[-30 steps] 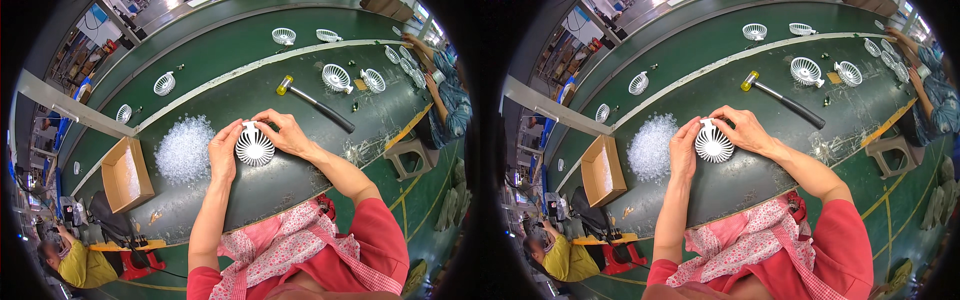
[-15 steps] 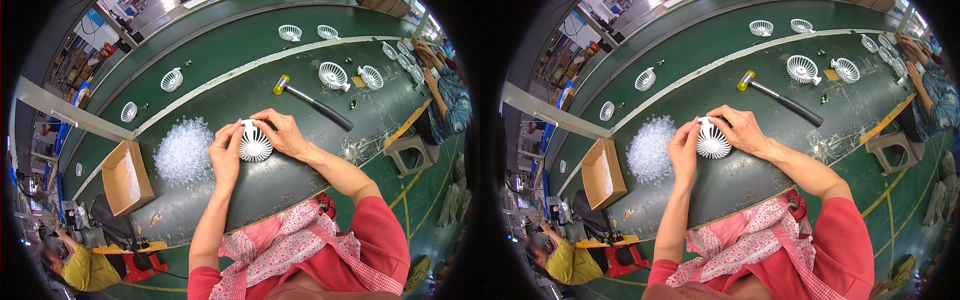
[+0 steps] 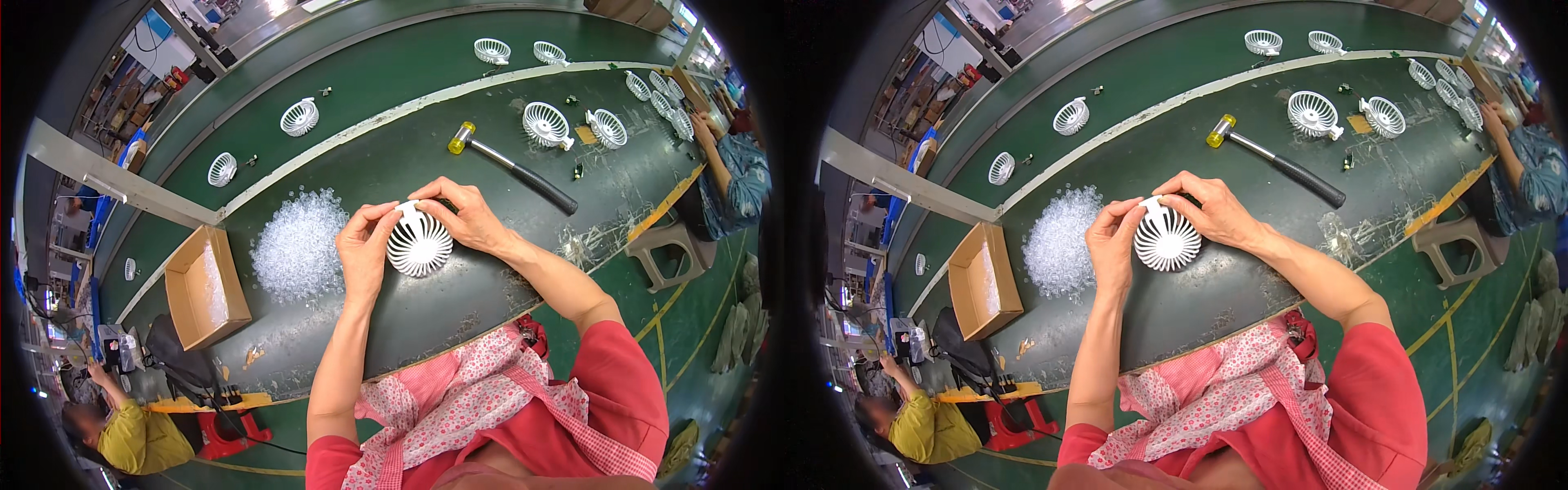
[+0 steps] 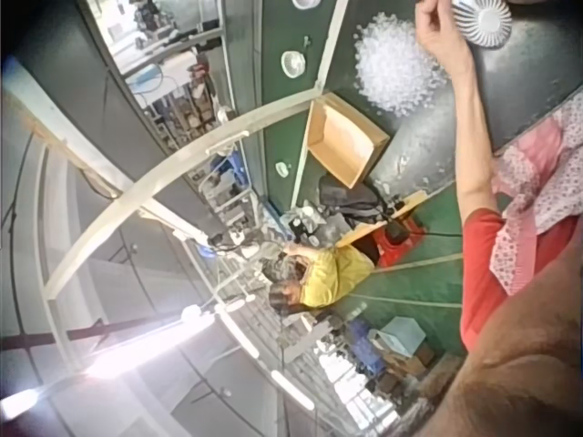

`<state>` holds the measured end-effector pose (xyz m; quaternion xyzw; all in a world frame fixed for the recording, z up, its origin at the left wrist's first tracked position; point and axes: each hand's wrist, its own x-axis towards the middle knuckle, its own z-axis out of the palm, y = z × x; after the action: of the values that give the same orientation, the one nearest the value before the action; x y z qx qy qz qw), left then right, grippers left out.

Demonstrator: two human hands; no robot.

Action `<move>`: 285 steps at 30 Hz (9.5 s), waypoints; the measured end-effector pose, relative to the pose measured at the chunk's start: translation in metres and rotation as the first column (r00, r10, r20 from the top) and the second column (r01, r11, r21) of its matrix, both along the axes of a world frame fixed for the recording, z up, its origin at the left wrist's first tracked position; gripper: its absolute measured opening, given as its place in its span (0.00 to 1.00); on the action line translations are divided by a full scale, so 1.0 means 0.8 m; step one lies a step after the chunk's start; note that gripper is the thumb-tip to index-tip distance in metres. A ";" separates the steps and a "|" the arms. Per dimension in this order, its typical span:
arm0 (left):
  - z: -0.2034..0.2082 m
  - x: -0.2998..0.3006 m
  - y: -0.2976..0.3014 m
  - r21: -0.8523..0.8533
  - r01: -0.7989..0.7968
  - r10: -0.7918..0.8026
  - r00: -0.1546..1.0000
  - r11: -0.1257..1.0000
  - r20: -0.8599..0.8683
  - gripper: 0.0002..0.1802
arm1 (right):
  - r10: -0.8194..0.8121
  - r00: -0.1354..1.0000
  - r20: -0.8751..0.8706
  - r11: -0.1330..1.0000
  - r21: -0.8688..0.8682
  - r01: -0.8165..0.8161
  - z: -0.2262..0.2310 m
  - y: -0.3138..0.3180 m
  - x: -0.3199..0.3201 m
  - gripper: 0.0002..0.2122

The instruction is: Assembling small metal components into white plastic fan-like housings on an electronics production line.

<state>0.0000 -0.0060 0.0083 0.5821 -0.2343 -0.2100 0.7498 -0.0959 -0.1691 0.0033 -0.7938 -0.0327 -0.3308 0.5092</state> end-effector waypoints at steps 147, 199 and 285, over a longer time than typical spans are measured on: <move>-0.027 -0.023 -0.018 0.344 -0.374 -0.266 0.245 0.861 0.932 0.31 | -0.325 0.898 -0.297 0.847 -0.514 0.137 0.014 -0.080 -0.035 0.12; -0.022 0.027 0.003 -0.022 0.054 -0.057 0.977 0.998 -0.205 0.10 | -0.081 0.978 -0.194 0.997 0.002 0.083 0.013 -0.007 -0.004 0.08; -0.018 -0.024 -0.045 0.556 -0.210 -0.296 0.670 0.804 0.681 0.22 | -0.947 0.298 -0.119 0.289 -0.718 0.633 -0.085 -0.594 0.116 0.12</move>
<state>-0.0189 -0.0418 -0.0063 0.8132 -0.4544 -0.0362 0.3619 -0.0028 -0.6444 -0.0644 -0.8516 0.4382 -0.2876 -0.0062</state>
